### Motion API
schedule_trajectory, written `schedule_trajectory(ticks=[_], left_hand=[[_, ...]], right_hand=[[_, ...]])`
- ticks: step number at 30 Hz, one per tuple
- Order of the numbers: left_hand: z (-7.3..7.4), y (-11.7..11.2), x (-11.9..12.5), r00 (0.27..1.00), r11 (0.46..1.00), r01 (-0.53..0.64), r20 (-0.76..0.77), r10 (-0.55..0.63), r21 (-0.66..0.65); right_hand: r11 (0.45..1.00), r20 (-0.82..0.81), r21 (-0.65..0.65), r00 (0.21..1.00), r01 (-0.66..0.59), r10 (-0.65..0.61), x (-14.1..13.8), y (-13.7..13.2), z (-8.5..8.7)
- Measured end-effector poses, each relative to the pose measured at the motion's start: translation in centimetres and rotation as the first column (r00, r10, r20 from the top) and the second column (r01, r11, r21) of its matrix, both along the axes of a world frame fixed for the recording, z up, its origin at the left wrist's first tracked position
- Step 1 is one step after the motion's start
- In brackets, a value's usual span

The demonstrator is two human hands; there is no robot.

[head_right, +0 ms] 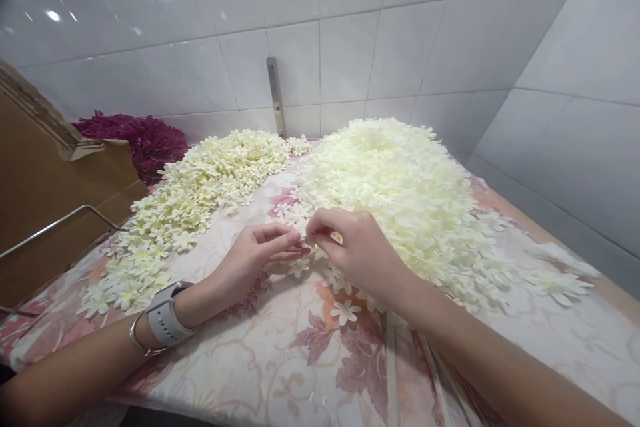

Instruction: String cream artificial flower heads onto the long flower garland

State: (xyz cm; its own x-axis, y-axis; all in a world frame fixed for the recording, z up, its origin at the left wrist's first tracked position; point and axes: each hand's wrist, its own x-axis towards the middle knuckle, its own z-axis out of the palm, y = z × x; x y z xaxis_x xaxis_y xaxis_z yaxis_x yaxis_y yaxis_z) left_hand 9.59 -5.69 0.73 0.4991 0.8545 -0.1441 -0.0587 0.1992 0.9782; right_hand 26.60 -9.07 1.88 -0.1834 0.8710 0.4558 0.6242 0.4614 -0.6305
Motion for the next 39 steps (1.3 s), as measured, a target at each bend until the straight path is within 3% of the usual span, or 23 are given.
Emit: schedule_trajectory(ticks=[3, 9, 11, 13, 16, 18, 20, 23, 26, 30, 34, 39], left_hand=[[0.0, 0.1, 0.0, 1.0, 1.0, -0.024, -0.01, 0.024, -0.015], [0.1, 0.3, 0.2, 0.996, 0.995, -0.091, 0.017, 0.09, 0.027], [0.0, 0.4, 0.2, 0.989, 0.989, -0.143, -0.022, 0.145, 0.044], [-0.1, 0.4, 0.3, 0.978, 0.978, -0.193, -0.068, 0.198, 0.078], [-0.2, 0.2, 0.3, 0.963, 0.965, -0.214, -0.132, 0.235, 0.153], [-0.2, 0.1, 0.2, 0.958, 0.956, -0.195, -0.164, 0.234, 0.22], [-0.2, -0.1, 0.1, 0.964, 0.945, -0.152, -0.166, 0.206, 0.29], [-0.3, -0.2, 0.0, 0.98, 0.93, -0.085, -0.137, 0.142, 0.358], [-0.4, -0.3, -0.1, 0.982, 0.915, -0.069, -0.134, 0.132, 0.397], [-0.4, -0.3, -0.2, 0.983, 0.916, -0.09, -0.113, 0.145, 0.391], [-0.2, -0.3, -0.2, 0.989, 0.932, -0.044, -0.115, 0.092, 0.36], [0.0, -0.5, -0.3, 0.964, 0.86, 0.02, -0.238, 0.119, 0.51]], right_hand=[[1.0, -0.02, -0.031, 1.0, -0.001, 0.0, 0.0, 0.0, 0.0], [0.984, -0.208, -0.175, 0.978, -0.029, -0.008, 0.4, 0.4, -0.2], [0.985, -0.212, -0.173, 0.976, 0.016, -0.053, 0.5, 0.5, -0.3], [0.984, -0.169, -0.099, 0.972, 0.149, -0.164, 0.4, 0.4, -0.5], [0.94, -0.057, 0.157, 0.953, 0.302, -0.296, 0.0, 0.2, -0.8], [0.932, 0.047, 0.285, 0.968, 0.223, -0.246, -0.4, 0.0, -0.9], [0.945, 0.127, 0.311, 0.98, 0.105, -0.151, -0.6, -0.2, -0.9], [0.972, 0.096, 0.223, 0.991, 0.071, -0.094, -0.7, -0.3, -0.7], [0.993, -0.041, 0.048, 0.994, 0.107, -0.105, -0.6, -0.2, -0.4], [0.981, -0.183, -0.17, 0.975, 0.095, -0.126, -0.4, -0.2, -0.1], [0.968, -0.275, -0.245, 0.954, 0.055, -0.124, -0.4, -0.2, 0.1], [0.954, -0.356, -0.299, 0.931, -0.032, -0.081, -0.5, -0.2, 0.1]])
